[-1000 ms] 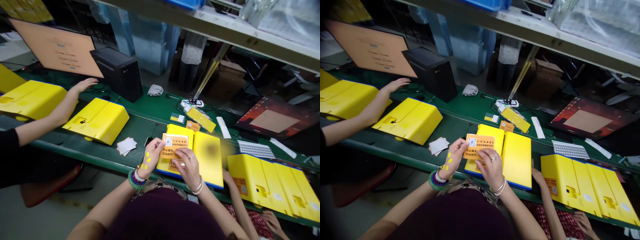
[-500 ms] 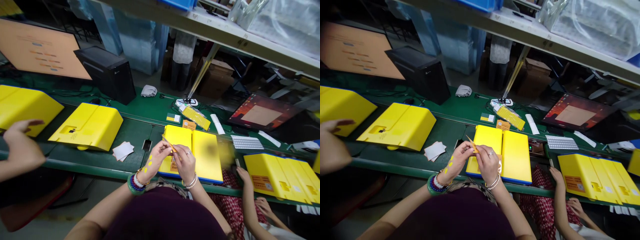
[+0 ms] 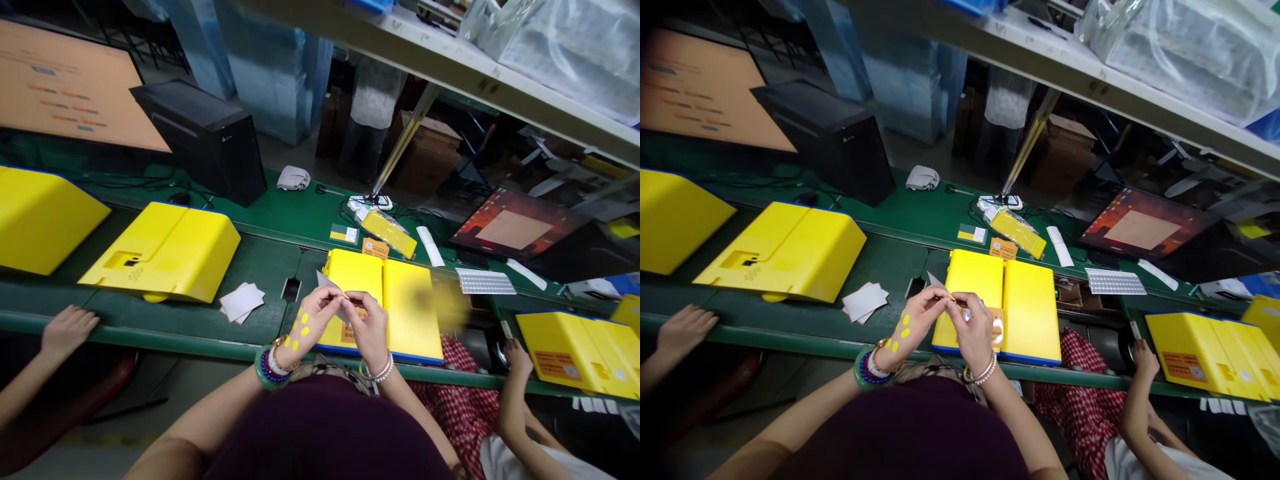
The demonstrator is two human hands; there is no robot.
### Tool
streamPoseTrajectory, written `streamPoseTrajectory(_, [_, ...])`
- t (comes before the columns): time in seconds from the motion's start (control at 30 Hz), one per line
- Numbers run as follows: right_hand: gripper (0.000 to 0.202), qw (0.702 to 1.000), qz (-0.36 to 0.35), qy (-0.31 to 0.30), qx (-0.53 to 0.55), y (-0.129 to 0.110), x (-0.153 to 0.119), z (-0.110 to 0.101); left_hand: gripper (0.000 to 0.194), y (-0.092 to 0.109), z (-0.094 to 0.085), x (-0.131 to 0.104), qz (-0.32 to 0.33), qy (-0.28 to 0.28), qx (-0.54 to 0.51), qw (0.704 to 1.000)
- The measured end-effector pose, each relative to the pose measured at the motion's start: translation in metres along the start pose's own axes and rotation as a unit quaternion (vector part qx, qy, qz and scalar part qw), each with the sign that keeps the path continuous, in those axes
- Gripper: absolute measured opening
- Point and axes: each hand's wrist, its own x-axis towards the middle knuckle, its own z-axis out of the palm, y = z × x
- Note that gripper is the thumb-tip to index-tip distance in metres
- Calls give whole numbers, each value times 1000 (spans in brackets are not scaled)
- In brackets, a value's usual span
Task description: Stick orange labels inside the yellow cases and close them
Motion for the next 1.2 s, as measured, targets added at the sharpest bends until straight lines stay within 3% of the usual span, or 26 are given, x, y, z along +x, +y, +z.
streamPoseTrajectory(0.13, [20, 987, 98, -9, 131, 1, 2, -3, 18, -9, -4, -3, 39, -18, 69, 997])
streamPoseTrajectory(0.33, [24, 967, 136, -28, 213, 6, 9, -4, 15, -10, -9, -7, 78, -30, 88, 993])
streamPoseTrajectory(0.43, [25, 975, 124, -62, 172, 5, 6, 1, 16, -10, -11, -11, 56, 1, 87, 995])
streamPoseTrajectory(0.57, [22, 991, 78, -57, 93, 0, 1, 7, 15, -7, -11, -17, 59, 30, 121, 990])
streamPoseTrajectory(0.73, [21, 984, 93, -40, 150, -1, 6, 7, 15, -7, -10, -18, 57, 21, 106, 992])
streamPoseTrajectory(0.83, [21, 982, 97, -62, 147, 2, 7, 8, 16, -11, -12, -16, 51, 27, 101, 993])
streamPoseTrajectory(0.93, [20, 997, 28, -74, 25, 0, 4, 8, 16, -12, -13, -15, 46, 43, 106, 992])
streamPoseTrajectory(1.07, [23, 992, -67, -59, -93, -6, 2, 8, 16, -8, -15, -17, 54, 48, 117, 990])
streamPoseTrajectory(1.2, [23, 996, 34, -70, 46, 1, 11, 10, 13, -4, -19, -16, 64, 38, 116, 990])
